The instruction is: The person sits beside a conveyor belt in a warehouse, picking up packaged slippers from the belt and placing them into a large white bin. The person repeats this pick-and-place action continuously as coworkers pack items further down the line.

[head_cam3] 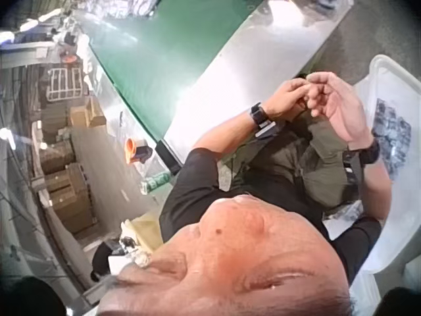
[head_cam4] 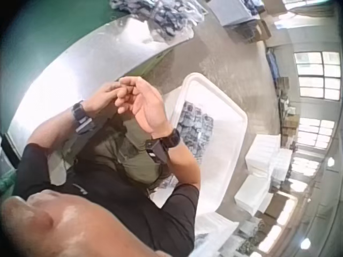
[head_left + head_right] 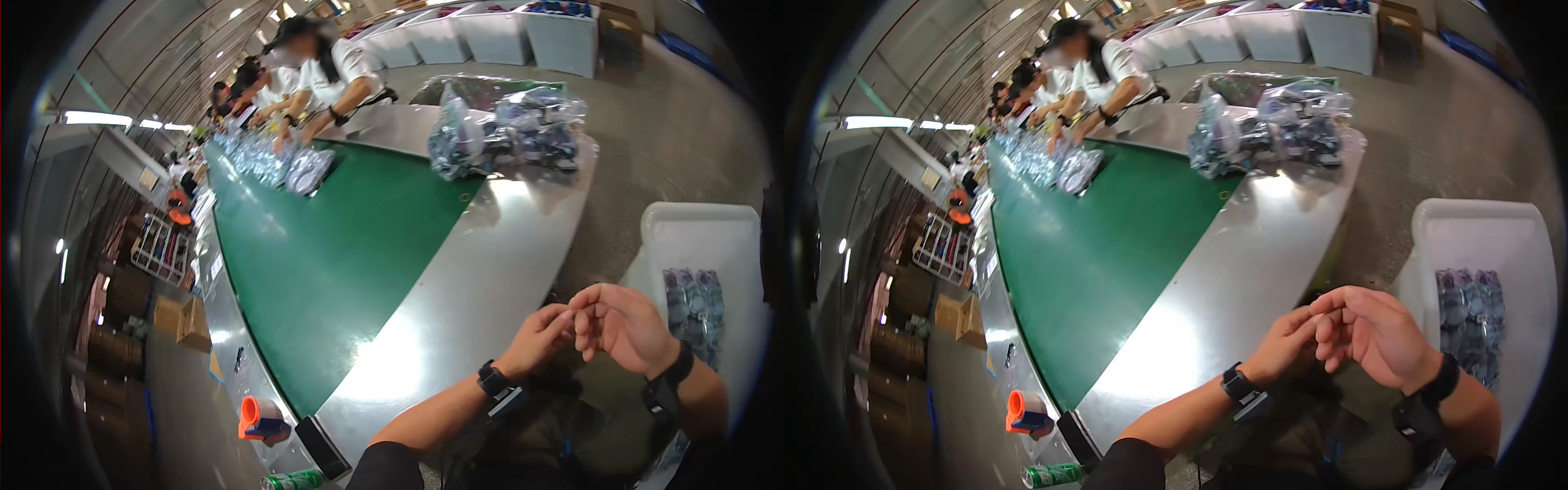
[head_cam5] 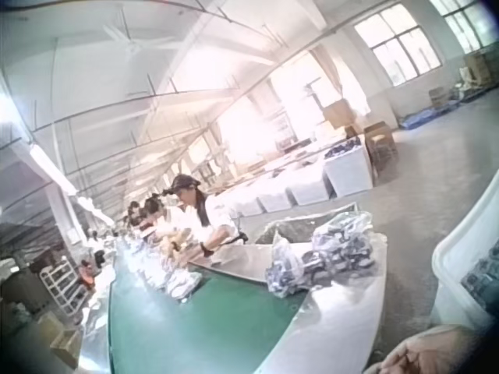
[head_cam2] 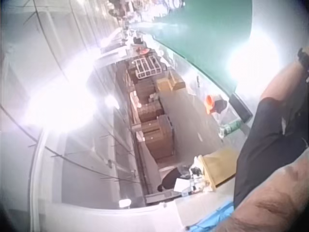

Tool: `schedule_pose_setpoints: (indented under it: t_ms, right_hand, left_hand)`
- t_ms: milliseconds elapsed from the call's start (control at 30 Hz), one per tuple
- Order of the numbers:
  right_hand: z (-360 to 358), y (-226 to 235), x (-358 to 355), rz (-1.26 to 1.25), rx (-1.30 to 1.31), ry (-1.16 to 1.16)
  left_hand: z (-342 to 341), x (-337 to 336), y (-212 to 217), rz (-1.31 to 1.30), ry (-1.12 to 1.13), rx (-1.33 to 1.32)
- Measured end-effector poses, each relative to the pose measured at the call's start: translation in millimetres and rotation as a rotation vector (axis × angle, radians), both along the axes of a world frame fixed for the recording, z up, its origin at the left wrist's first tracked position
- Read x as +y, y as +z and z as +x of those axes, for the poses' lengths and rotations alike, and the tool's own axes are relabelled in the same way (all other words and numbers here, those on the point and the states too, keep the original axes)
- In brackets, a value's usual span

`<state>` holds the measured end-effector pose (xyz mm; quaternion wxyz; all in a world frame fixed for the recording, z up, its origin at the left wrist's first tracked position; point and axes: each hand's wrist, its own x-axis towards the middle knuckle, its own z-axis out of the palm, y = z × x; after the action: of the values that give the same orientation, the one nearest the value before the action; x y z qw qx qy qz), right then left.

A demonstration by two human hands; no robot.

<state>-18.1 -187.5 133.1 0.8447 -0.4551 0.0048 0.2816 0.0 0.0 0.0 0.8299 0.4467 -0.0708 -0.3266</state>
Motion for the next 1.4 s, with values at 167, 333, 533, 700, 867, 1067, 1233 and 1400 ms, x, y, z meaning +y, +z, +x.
schedule_pose_setpoints:
  t_ms: [167, 333, 533, 700, 867, 1067, 1233, 1400]
  right_hand:
    - [26, -81, 33, -0.05, 0.189, -0.071]
    - [14, -107, 30, -0.087, 0.285, -0.102]
    - [9, -105, 31, -0.152, 0.223, -0.105]
    - [4, -94, 34, -0.164, 0.219, -0.102]
    - [2, -91, 34, -0.164, 0.196, -0.109]
    - [0, -88, 34, -0.148, 0.201, -0.12]
    - [-1, -87, 34, -0.127, 0.198, -0.12]
    - [-1, -82, 35, -0.126, 0.187, -0.12]
  left_hand:
    - [10, 3, -29, -0.186, -0.01, -0.011]
    - [4, 7, -14, -0.04, -0.039, 0.008]
    - [4, 7, -12, 0.051, -0.056, -0.04]
    - [1, 6, -14, 0.039, -0.045, -0.054]
    - [2, 6, -11, 0.022, -0.054, -0.075]
    - [1, 4, -10, 0.016, -0.04, -0.057]
    - [0, 5, -6, 0.011, -0.049, -0.03]
    - [1, 6, 1, 0.03, -0.058, -0.039]
